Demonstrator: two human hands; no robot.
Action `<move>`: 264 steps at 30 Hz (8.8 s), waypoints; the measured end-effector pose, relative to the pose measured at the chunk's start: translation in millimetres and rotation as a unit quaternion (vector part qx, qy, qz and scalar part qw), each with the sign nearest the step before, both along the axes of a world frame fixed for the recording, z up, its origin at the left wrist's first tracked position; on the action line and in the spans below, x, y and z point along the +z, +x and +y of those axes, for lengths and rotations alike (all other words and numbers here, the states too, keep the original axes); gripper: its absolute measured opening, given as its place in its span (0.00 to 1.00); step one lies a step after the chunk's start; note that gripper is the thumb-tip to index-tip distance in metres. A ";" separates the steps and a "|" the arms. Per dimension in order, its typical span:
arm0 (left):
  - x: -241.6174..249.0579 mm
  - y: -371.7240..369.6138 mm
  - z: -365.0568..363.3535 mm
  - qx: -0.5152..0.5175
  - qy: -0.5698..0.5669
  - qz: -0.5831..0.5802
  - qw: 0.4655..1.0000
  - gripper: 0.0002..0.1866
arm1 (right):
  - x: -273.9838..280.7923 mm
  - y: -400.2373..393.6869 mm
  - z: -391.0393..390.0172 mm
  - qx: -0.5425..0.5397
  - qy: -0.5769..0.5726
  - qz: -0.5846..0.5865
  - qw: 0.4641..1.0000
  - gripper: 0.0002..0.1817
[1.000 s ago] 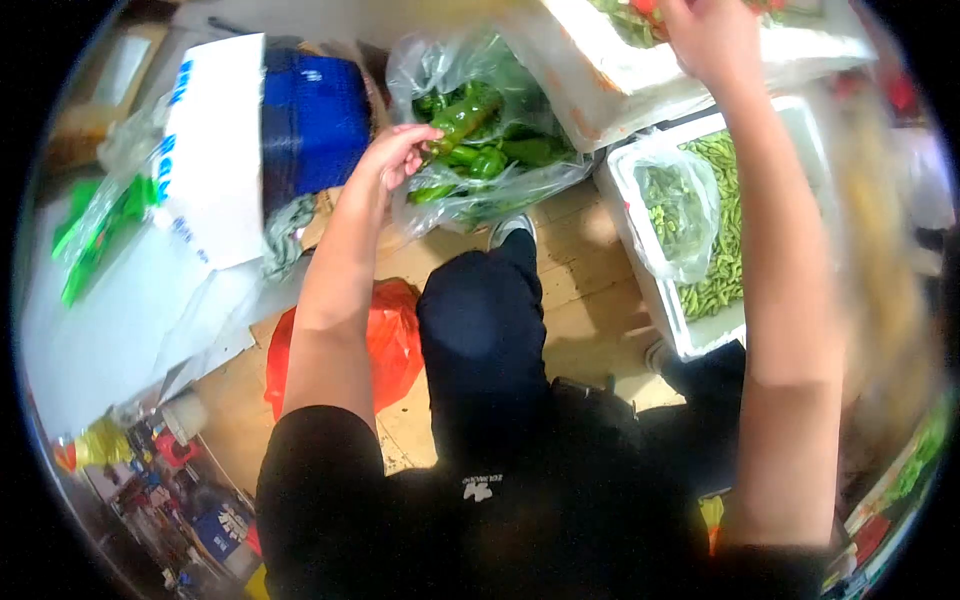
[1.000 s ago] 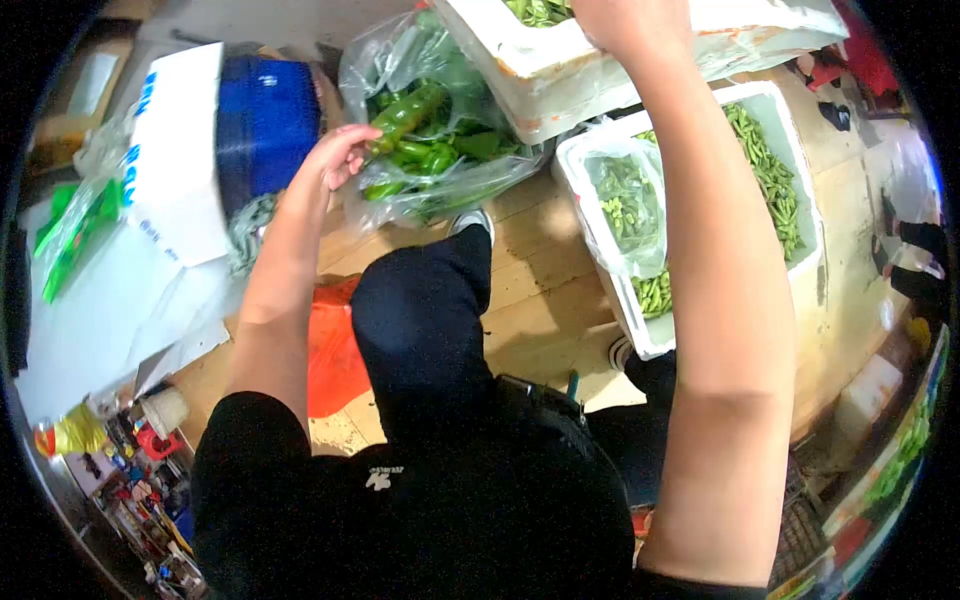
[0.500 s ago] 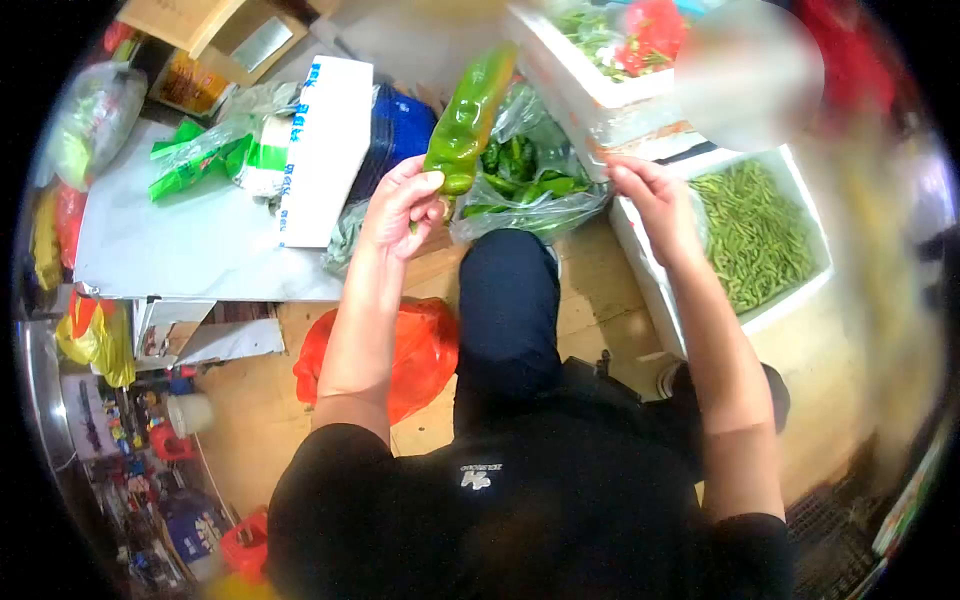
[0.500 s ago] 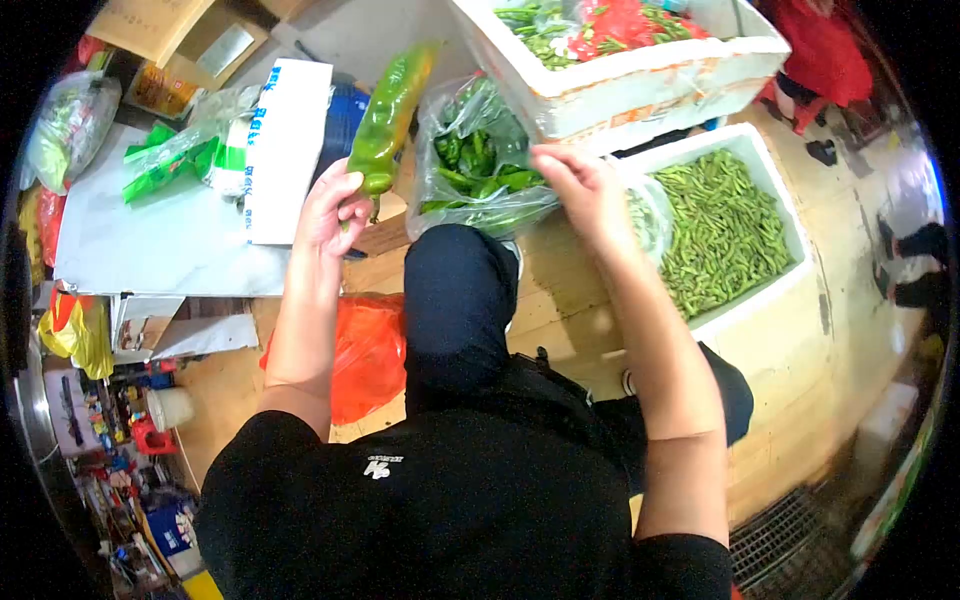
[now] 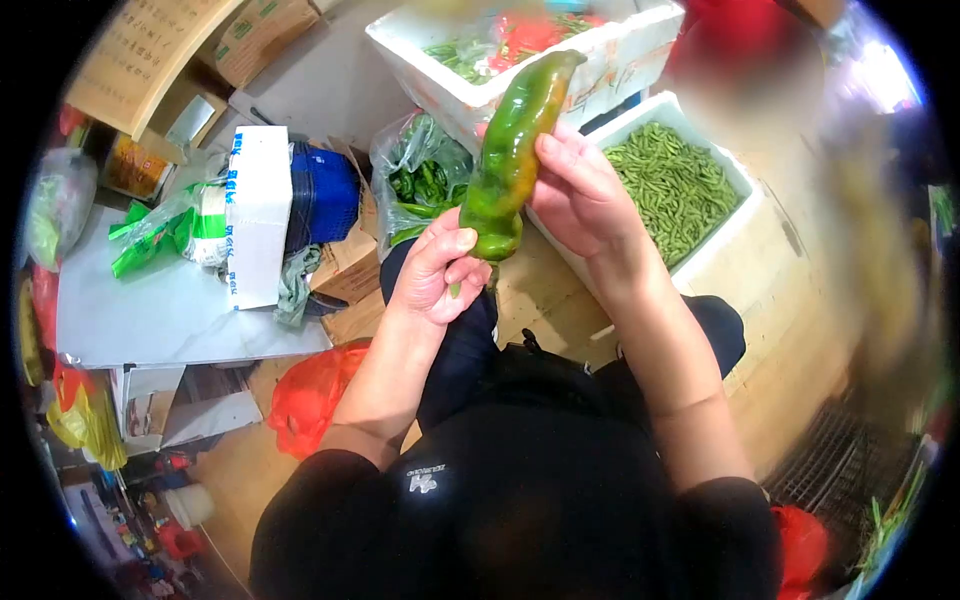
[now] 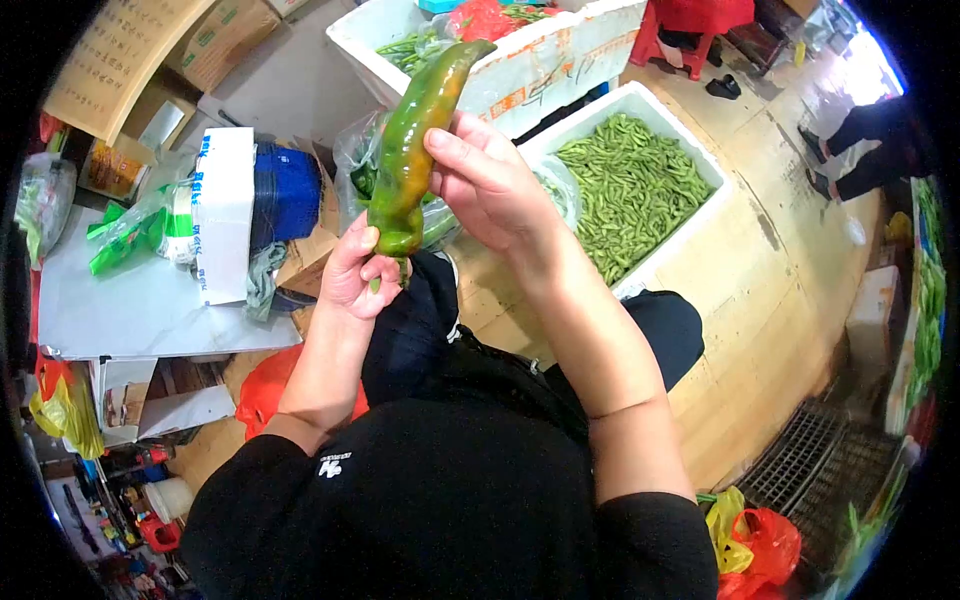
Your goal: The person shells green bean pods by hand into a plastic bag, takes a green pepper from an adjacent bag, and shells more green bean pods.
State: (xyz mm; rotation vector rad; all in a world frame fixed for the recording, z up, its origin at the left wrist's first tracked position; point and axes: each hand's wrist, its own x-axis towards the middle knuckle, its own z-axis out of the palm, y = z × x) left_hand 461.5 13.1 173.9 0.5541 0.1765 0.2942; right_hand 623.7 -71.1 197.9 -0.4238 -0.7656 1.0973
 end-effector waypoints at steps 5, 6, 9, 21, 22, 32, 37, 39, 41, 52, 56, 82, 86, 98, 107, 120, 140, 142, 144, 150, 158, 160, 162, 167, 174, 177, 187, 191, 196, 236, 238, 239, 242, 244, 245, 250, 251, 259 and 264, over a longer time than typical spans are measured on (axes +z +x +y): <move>0.2 -2.3 -7.1 0.005 0.012 0.013 1.000 0.16 | -7.5 -3.2 -9.5 -0.026 0.011 0.007 1.000 0.25; -1.2 -3.8 -6.4 0.008 0.021 0.016 1.000 0.16 | -7.2 -4.7 -11.4 -0.032 0.011 0.009 0.999 0.25; 4.6 -4.6 -10.7 0.074 0.142 0.056 0.985 0.16 | -6.6 -7.0 -17.5 -0.020 -0.004 0.029 0.999 0.25; 17.6 -11.7 -17.6 0.277 0.704 0.122 0.643 0.16 | -31.3 -5.9 -28.2 -0.058 -0.052 0.053 0.996 0.24; 16.3 -11.1 -17.0 0.286 0.712 0.118 0.631 0.16 | -30.5 -7.2 -28.8 -0.052 -0.049 0.059 0.996 0.25; 3.3 -6.1 -11.6 0.283 0.739 0.127 0.598 0.17 | -41.8 -15.9 -27.4 -0.091 -0.137 -0.019 0.986 0.39; -3.0 -6.0 -9.2 0.268 0.731 0.136 0.613 0.17 | -47.5 -15.1 -27.8 -0.077 -0.141 0.000 0.987 0.38; -7.4 -5.8 -8.5 0.258 0.716 0.145 0.633 0.17 | -51.5 -13.1 -28.5 -0.064 -0.132 0.012 0.989 0.37; -9.5 -6.0 -8.9 0.242 0.685 0.168 0.666 0.17 | -57.3 -11.6 -28.7 -0.050 -0.118 0.023 0.991 0.36; -76.9 -7.7 -22.9 0.197 0.657 0.153 0.711 0.14 | -111.7 -19.7 -58.0 -0.028 -0.276 0.063 0.959 0.17; -63.3 -0.4 -18.3 0.218 0.682 0.102 0.691 0.18 | -106.6 -13.4 -54.4 -0.071 -0.266 0.053 0.960 0.16; -110.5 -31.1 -27.0 0.024 0.468 0.193 0.862 0.13 | -24.2 131.5 30.5 -0.161 -0.126 0.008 0.979 0.25; -115.4 -29.0 -40.6 0.008 0.479 0.177 0.860 0.13 | -32.3 82.7 44.4 -0.322 -0.223 -0.178 0.903 0.38; -118.9 -11.5 -38.5 -0.135 0.353 0.266 0.887 0.15 | -188.4 29.6 -69.9 -0.044 -0.396 -0.420 0.815 0.17; -125.5 73.1 -30.7 -0.083 -0.024 0.220 0.972 0.14 | -127.4 37.2 -51.2 -0.141 -0.345 -0.489 0.788 0.15; -141.2 130.7 -12.7 -0.132 -0.039 0.289 0.947 0.13 | -145.9 44.3 -35.2 -0.145 -0.359 -0.494 0.778 0.24; -149.9 136.5 -21.9 -0.135 -0.040 0.330 0.933 0.13 | -168.5 95.0 -27.6 -0.229 -0.428 -0.005 0.875 0.13; -167.3 132.5 -11.5 -0.134 0.120 0.338 0.924 0.11 | -169.4 95.8 -29.2 -0.225 -0.426 0.011 0.876 0.12; -215.1 137.8 4.0 -0.059 0.250 0.354 0.899 0.09 | -167.0 95.7 -30.1 -0.217 -0.426 0.022 0.878 0.12; -327.3 139.0 157.3 0.290 0.552 0.481 0.616 0.09 | -148.4 85.4 -23.5 -0.207 -0.414 0.058 0.885 0.10; -352.3 126.5 211.1 -0.012 0.683 0.518 0.516 0.23 | -157.1 88.1 -23.1 -0.182 -0.476 0.030 0.860 0.16; -342.5 133.2 205.2 -0.080 0.713 0.501 0.483 0.27 | -162.6 89.8 -25.7 -0.181 -0.476 0.034 0.860 0.16; -369.2 134.1 208.6 -0.093 0.726 0.497 0.465 0.30 | -164.3 91.1 -26.5 -0.178 -0.473 0.038 0.862 0.15; -359.5 124.9 203.2 -0.051 0.747 0.466 0.471 0.33 | -167.5 92.7 -20.4 -0.166 -0.482 0.045 0.859 0.15; -342.3 100.5 232.8 0.228 0.598 0.531 0.555 0.35 | -170.8 94.6 -11.4 -0.151 -0.476 0.032 0.866 0.16; -343.8 99.0 252.7 0.375 0.458 0.592 0.547 0.32 | -171.2 91.7 -7.6 -0.145 -0.483 0.024 0.863 0.16; -345.5 84.7 299.0 0.351 0.118 0.499 0.784 0.21 | -173.4 89.2 -5.3 -0.139 -0.496 0.015 0.857 0.16; -337.4 82.0 304.9 0.280 0.107 0.505 0.809 0.19 | -175.0 89.7 -7.8 -0.133 -0.494 0.003 0.859 0.16; -310.5 81.5 308.9 0.240 0.095 0.459 0.850 0.26 | -166.8 90.0 -5.1 -0.126 -0.495 -0.008 0.860 0.16; -356.2 173.5 281.1 0.056 0.583 0.512 0.629 0.22 | -184.6 87.6 2.0 -0.057 -0.542 -0.057 0.837 0.17; -334.6 169.7 302.6 -0.088 0.456 0.530 0.709 0.16 | -184.2 87.8 0.1 -0.060 -0.536 -0.066 0.839 0.18; -315.3 165.6 310.4 -0.138 0.375 0.527 0.750 0.15 | -184.4 87.7 -0.6 -0.062 -0.530 -0.063 0.844 0.18; -266.5 151.3 316.5 -0.179 0.354 0.482 0.781 0.12 | -179.1 85.8 -1.6 -0.062 -0.517 -0.064 0.852 0.17; -246.2 148.4 322.5 -0.156 0.339 0.454 0.809 0.09 | -178.2 85.4 -3.7 -0.057 -0.513 -0.067 0.854 0.17; -232.9 148.6 324.0 -0.145 0.354 0.461 0.801 0.08 | -178.6 84.9 -4.3 -0.057 -0.510 -0.073 0.855 0.18; -217.6 132.2 366.5 -0.092 0.429 0.445 0.781 0.07 | -175.4 82.7 -7.0 -0.050 -0.505 -0.103 0.855 0.17; -211.0 124.8 366.2 -0.043 0.427 0.423 0.798 0.06 | -175.8 82.8 -7.9 -0.048 -0.503 -0.109 0.856 0.17; -208.5 110.4 343.8 0.103 0.199 0.371 0.901 0.06 | -173.8 83.1 -16.3 -0.049 -0.495 -0.124 0.858 0.16; -236.1 101.0 310.1 -0.019 0.263 0.390 0.882 0.21 | -174.9 84.9 -16.0 -0.053 -0.503 -0.120 0.854 0.16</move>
